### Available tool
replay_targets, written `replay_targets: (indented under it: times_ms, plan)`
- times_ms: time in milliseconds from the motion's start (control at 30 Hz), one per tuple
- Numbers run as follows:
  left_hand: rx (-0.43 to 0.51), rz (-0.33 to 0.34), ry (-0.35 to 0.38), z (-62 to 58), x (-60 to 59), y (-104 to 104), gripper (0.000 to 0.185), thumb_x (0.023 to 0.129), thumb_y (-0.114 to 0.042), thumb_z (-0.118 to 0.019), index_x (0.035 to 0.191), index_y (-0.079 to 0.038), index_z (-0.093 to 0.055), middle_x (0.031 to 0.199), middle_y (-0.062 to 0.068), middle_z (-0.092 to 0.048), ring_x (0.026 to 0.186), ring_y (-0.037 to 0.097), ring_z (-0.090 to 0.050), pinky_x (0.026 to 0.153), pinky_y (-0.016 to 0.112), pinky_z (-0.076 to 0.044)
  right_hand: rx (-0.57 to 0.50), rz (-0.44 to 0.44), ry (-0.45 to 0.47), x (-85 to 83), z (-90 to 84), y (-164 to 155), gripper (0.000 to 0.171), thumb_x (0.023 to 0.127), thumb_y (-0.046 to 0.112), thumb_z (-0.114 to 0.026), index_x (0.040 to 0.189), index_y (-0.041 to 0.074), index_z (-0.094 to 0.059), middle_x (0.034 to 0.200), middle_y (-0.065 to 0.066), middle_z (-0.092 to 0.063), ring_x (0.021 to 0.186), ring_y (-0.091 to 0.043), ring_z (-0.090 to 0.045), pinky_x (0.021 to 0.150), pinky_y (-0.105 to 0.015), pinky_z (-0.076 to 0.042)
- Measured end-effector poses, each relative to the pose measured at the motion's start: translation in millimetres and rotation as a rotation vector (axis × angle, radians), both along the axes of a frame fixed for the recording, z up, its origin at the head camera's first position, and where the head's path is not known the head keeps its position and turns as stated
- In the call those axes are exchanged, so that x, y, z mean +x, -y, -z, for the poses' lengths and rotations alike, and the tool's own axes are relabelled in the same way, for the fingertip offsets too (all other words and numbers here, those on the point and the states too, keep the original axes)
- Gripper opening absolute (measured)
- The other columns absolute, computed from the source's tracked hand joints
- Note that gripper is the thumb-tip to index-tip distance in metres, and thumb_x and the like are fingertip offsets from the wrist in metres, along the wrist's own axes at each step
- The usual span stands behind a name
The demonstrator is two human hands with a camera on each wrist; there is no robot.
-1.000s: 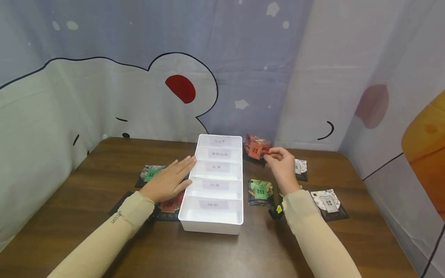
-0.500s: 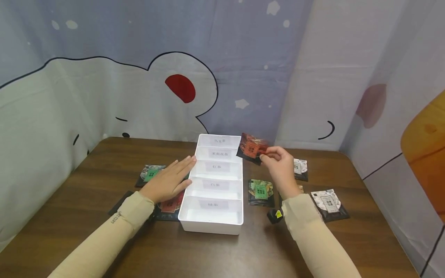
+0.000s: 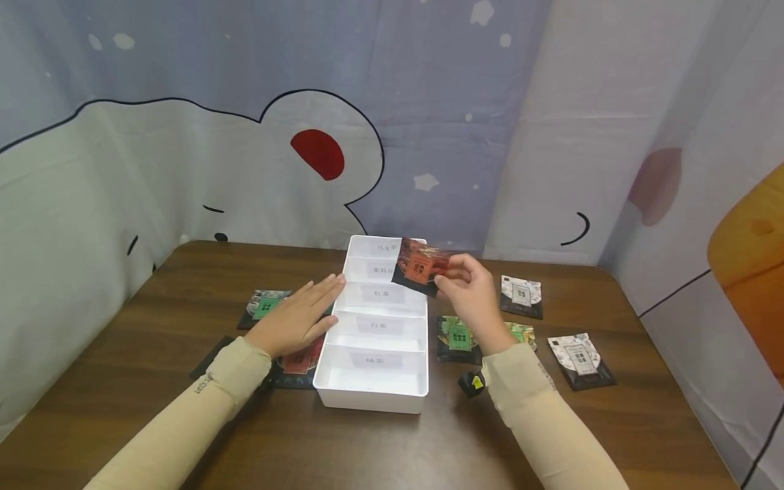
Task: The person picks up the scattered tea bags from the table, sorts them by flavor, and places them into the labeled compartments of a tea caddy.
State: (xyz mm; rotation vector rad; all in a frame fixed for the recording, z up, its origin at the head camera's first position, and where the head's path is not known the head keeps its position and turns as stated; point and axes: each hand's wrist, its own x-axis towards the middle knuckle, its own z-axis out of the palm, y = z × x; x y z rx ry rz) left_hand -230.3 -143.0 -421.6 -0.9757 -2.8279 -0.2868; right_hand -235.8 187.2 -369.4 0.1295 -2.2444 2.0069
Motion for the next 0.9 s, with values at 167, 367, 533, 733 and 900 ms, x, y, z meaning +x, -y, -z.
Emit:
replay_targets:
  times_ms: [167, 367, 533, 733, 900]
  plan:
    - [0.000, -0.001, -0.002, -1.2, 1.2, -0.1, 0.072, 0.105, -0.047, -0.043, 0.161, -0.005, -0.025, 0.167, 0.009, -0.024, 0.154, 0.026, -0.023, 0.124, 0.049, -0.021, -0.004, -0.015, -0.003, 1.0, 0.7, 6.7, 0.018, 0.096, 0.003, -0.067, 0.108, -0.005, -0.057, 0.088, 0.004, -0.068, 0.078, -0.010, -0.071, 0.075, -0.032, -0.063]
    - [0.016, 0.006, -0.009, -1.4, 2.1, -0.5, 0.071, 0.105, -0.044, -0.045, 0.160, -0.004, -0.026, 0.166, 0.011, -0.026, 0.153, 0.029, -0.025, 0.123, 0.049, -0.022, 0.004, -0.032, -0.016, 3.2, 3.9, 11.9, 0.020, 0.097, 0.006, -0.068, 0.107, -0.008, -0.058, 0.089, 0.001, -0.070, 0.079, -0.010, -0.073, 0.076, -0.031, -0.062]
    - [0.025, 0.007, -0.005, -0.7, 2.7, -0.4, 0.071, 0.105, -0.044, -0.045, 0.160, -0.004, -0.026, 0.166, 0.010, -0.026, 0.153, 0.028, -0.024, 0.124, 0.049, -0.021, 0.051, -0.038, -0.009, 4.1, 9.0, 13.9, 0.022, 0.094, 0.008, -0.073, 0.106, -0.007, -0.062, 0.090, 0.001, -0.071, 0.081, -0.009, -0.072, 0.076, -0.029, -0.062]
    - [0.029, 0.002, 0.008, 0.9, 1.7, -0.9, 0.070, 0.106, -0.046, -0.043, 0.161, -0.006, -0.024, 0.167, 0.008, -0.024, 0.154, 0.025, -0.022, 0.124, 0.047, -0.020, 0.168, -0.037, -0.048, 6.8, 13.4, 12.3, 0.021, 0.091, 0.004, -0.075, 0.107, -0.005, -0.065, 0.098, -0.010, -0.071, 0.083, -0.006, -0.069, 0.073, -0.023, -0.060]
    - [0.021, -0.002, 0.015, 0.5, 1.5, -1.3, 0.070, 0.106, -0.047, -0.041, 0.161, -0.007, -0.023, 0.167, 0.007, -0.023, 0.154, 0.025, -0.021, 0.125, 0.046, -0.019, 0.247, -0.043, -0.070, 11.0, 14.9, 9.2, 0.026, 0.090, -0.003, -0.073, 0.114, -0.002, -0.064, 0.102, -0.019, -0.069, 0.082, -0.009, -0.068, 0.071, -0.031, -0.062]
